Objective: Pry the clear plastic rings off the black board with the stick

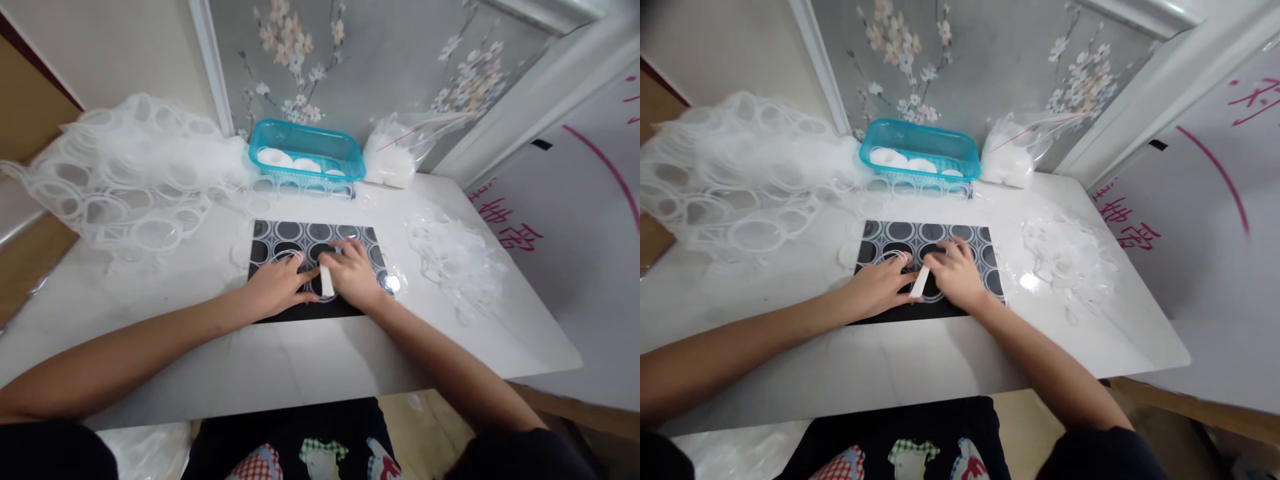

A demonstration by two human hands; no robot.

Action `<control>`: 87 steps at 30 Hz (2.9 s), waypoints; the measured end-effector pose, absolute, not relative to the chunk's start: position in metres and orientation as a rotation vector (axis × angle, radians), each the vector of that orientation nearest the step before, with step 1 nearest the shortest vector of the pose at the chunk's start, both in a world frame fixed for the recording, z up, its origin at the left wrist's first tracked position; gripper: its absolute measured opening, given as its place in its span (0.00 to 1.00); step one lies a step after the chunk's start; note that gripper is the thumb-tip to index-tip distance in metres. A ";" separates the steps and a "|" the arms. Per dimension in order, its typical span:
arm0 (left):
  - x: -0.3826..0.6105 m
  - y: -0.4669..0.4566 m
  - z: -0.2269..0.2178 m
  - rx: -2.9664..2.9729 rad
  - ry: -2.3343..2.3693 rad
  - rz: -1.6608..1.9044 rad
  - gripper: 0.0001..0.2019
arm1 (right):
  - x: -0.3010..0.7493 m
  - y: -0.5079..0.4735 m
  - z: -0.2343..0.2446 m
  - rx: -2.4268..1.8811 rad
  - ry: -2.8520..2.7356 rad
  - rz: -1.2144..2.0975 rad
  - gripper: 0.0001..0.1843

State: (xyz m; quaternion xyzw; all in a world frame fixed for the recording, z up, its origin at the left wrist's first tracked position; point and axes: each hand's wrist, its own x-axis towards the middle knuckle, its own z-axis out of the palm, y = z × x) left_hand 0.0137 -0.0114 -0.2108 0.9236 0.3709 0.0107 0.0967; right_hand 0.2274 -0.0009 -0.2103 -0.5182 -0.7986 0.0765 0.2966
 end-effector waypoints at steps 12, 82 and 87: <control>0.006 -0.005 -0.215 2.755 1.094 0.090 0.30 | 0.221 -0.052 -0.212 -1.373 -1.807 0.708 0.07; 0.018 -0.057 -0.224 3.130 0.791 0.340 0.17 | 0.214 -0.083 -0.230 -1.330 -1.759 0.599 0.06; 0.021 -0.056 -0.219 3.028 0.881 0.120 0.18 | 0.217 -0.082 -0.233 -1.323 -1.850 0.517 0.07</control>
